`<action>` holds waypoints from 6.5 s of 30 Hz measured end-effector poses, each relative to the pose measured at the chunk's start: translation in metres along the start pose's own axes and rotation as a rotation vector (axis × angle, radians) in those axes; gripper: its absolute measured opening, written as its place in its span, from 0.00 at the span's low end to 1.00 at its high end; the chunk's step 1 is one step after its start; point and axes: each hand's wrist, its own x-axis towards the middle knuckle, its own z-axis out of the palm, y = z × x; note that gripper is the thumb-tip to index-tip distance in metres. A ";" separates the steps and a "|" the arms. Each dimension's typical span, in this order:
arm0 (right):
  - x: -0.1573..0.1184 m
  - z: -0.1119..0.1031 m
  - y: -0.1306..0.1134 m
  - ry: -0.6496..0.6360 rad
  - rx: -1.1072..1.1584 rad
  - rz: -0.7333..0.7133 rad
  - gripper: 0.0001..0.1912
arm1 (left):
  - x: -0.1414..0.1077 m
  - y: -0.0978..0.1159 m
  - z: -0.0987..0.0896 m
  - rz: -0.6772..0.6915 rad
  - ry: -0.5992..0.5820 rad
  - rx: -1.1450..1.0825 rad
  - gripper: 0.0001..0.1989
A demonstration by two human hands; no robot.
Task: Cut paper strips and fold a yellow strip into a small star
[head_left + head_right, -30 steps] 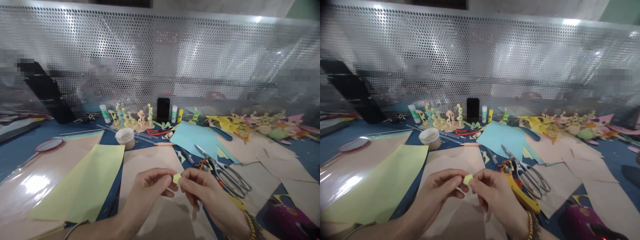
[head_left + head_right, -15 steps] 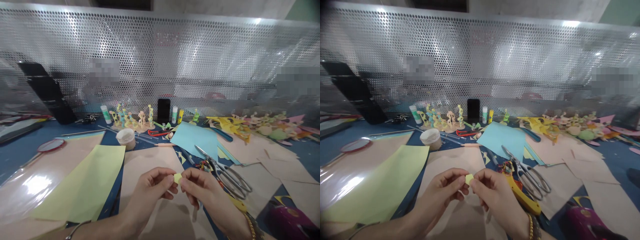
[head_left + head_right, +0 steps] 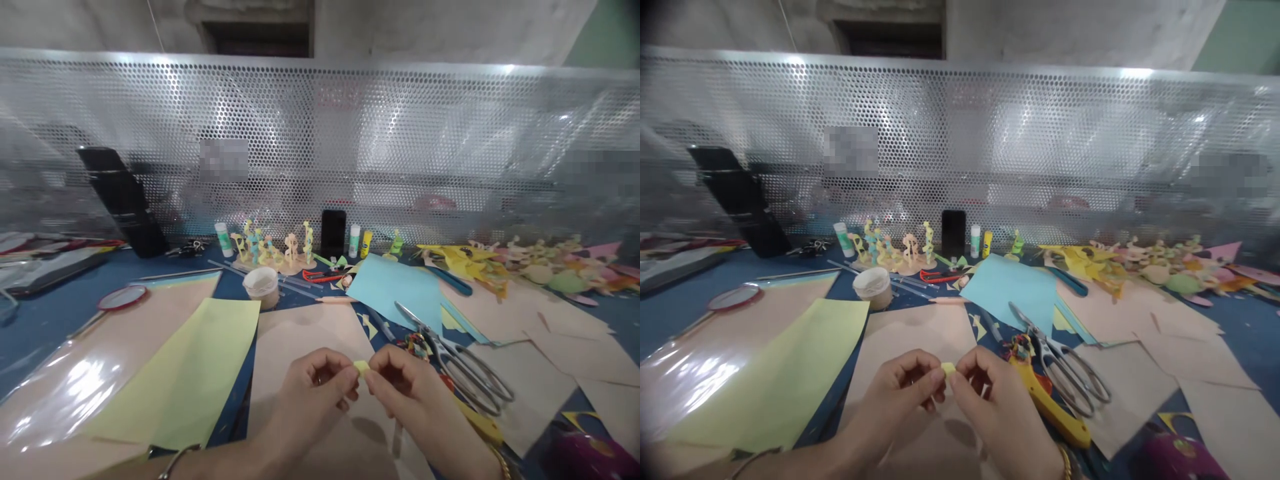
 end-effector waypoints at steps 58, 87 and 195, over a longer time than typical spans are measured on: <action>0.000 -0.006 0.005 -0.085 0.136 0.035 0.10 | -0.001 -0.003 -0.004 0.017 0.010 -0.036 0.07; 0.004 -0.001 0.007 -0.099 0.465 0.234 0.15 | 0.000 -0.004 -0.006 0.027 -0.042 -0.105 0.04; -0.005 0.001 0.008 0.018 0.210 0.058 0.15 | -0.005 0.006 -0.003 0.004 0.044 -0.132 0.05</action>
